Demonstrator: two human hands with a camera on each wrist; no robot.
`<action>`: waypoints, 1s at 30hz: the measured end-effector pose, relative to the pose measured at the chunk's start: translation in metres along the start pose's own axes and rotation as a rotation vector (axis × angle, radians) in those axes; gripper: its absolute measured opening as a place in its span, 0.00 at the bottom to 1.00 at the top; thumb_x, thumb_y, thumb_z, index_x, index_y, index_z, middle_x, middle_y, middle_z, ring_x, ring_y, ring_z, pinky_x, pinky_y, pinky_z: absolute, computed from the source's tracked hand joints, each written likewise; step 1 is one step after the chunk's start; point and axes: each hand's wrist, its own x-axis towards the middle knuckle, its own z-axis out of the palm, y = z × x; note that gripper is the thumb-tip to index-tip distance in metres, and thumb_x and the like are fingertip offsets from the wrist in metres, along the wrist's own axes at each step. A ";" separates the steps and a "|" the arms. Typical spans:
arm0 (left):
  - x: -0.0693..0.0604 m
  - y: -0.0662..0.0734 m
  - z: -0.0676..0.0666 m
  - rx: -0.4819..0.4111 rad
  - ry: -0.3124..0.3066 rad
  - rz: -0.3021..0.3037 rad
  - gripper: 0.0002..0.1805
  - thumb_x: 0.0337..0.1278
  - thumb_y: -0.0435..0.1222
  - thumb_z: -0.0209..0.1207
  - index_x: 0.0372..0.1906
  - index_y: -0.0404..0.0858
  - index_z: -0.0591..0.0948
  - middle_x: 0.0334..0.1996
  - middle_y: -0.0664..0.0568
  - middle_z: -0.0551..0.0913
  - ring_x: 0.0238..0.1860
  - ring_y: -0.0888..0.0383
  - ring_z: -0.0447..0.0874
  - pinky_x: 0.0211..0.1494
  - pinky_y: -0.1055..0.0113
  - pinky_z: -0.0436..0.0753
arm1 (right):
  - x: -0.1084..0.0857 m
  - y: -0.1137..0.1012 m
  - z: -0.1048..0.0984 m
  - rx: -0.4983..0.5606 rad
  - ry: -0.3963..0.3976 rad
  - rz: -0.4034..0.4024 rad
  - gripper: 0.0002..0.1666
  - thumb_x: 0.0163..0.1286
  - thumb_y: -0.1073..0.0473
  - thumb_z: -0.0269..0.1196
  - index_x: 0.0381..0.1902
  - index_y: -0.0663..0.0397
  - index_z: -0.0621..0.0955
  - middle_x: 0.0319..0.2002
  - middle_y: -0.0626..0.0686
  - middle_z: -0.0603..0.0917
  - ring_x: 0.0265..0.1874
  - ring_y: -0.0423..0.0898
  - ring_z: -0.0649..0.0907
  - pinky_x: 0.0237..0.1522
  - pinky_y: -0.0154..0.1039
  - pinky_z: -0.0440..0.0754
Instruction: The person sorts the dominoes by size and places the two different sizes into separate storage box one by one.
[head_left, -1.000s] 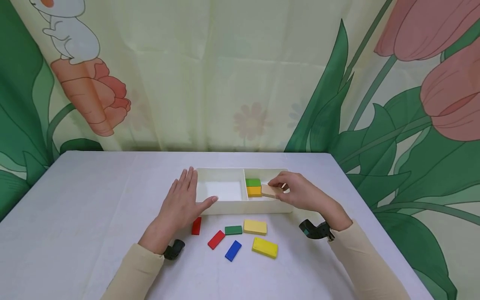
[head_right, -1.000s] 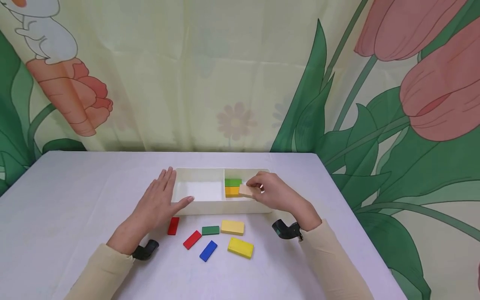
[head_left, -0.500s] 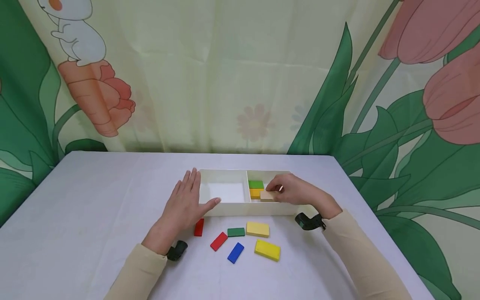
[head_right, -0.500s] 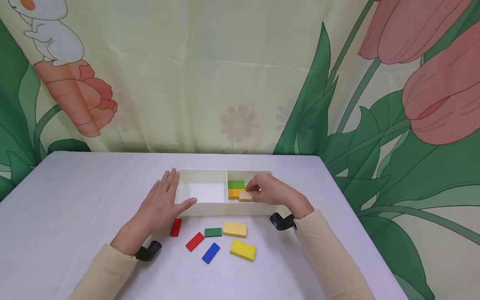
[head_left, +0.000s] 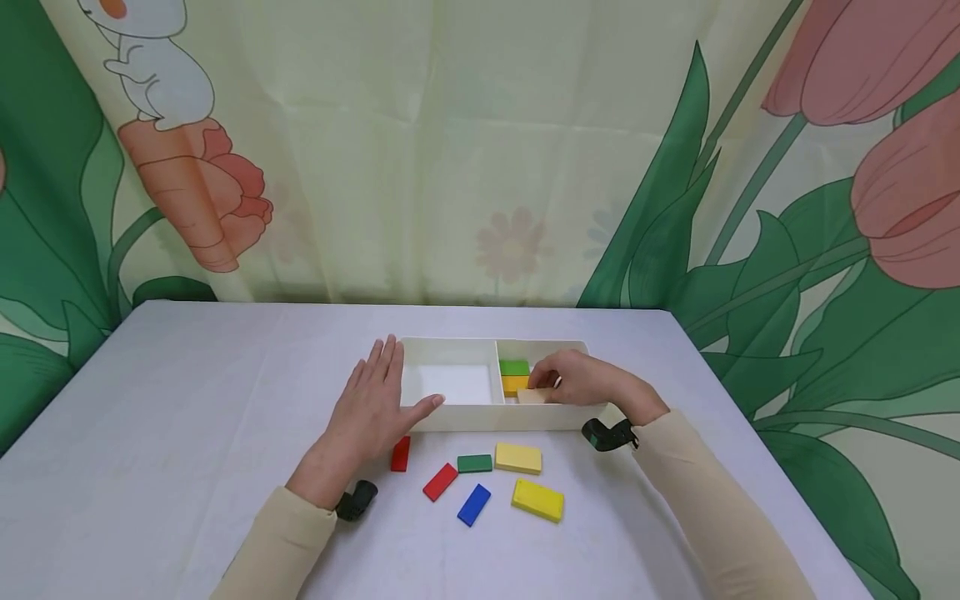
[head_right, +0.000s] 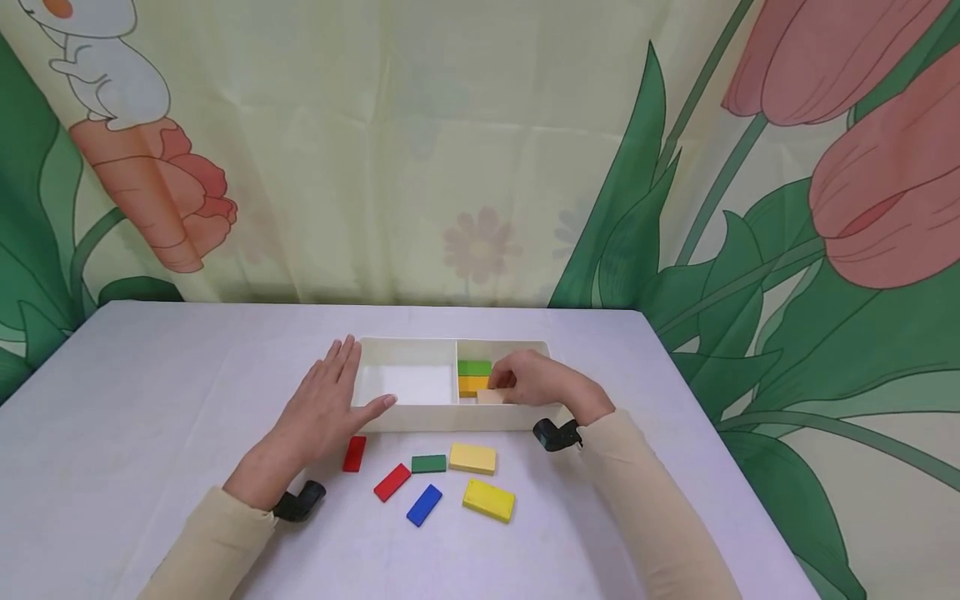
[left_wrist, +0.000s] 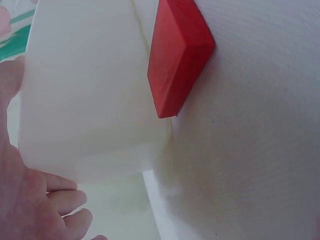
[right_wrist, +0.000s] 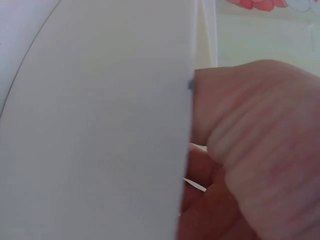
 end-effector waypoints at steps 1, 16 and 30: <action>0.000 0.000 0.000 0.000 0.000 -0.001 0.58 0.59 0.66 0.54 0.78 0.31 0.47 0.80 0.38 0.45 0.80 0.39 0.40 0.80 0.42 0.49 | 0.001 0.000 0.001 0.001 -0.001 -0.002 0.12 0.63 0.70 0.66 0.44 0.57 0.85 0.39 0.50 0.86 0.38 0.42 0.82 0.48 0.38 0.84; 0.002 0.000 -0.005 0.005 0.010 0.004 0.58 0.59 0.65 0.55 0.78 0.31 0.47 0.80 0.37 0.45 0.80 0.39 0.41 0.79 0.42 0.50 | 0.020 -0.011 0.007 -0.011 0.053 0.081 0.09 0.62 0.65 0.70 0.34 0.59 0.78 0.28 0.51 0.76 0.30 0.43 0.74 0.35 0.32 0.74; 0.000 0.000 -0.002 -0.011 -0.006 0.005 0.57 0.60 0.65 0.54 0.78 0.30 0.47 0.80 0.37 0.45 0.80 0.39 0.41 0.79 0.42 0.50 | 0.016 -0.012 0.013 0.034 0.106 0.144 0.17 0.61 0.54 0.72 0.37 0.60 0.78 0.30 0.51 0.79 0.31 0.44 0.76 0.34 0.34 0.75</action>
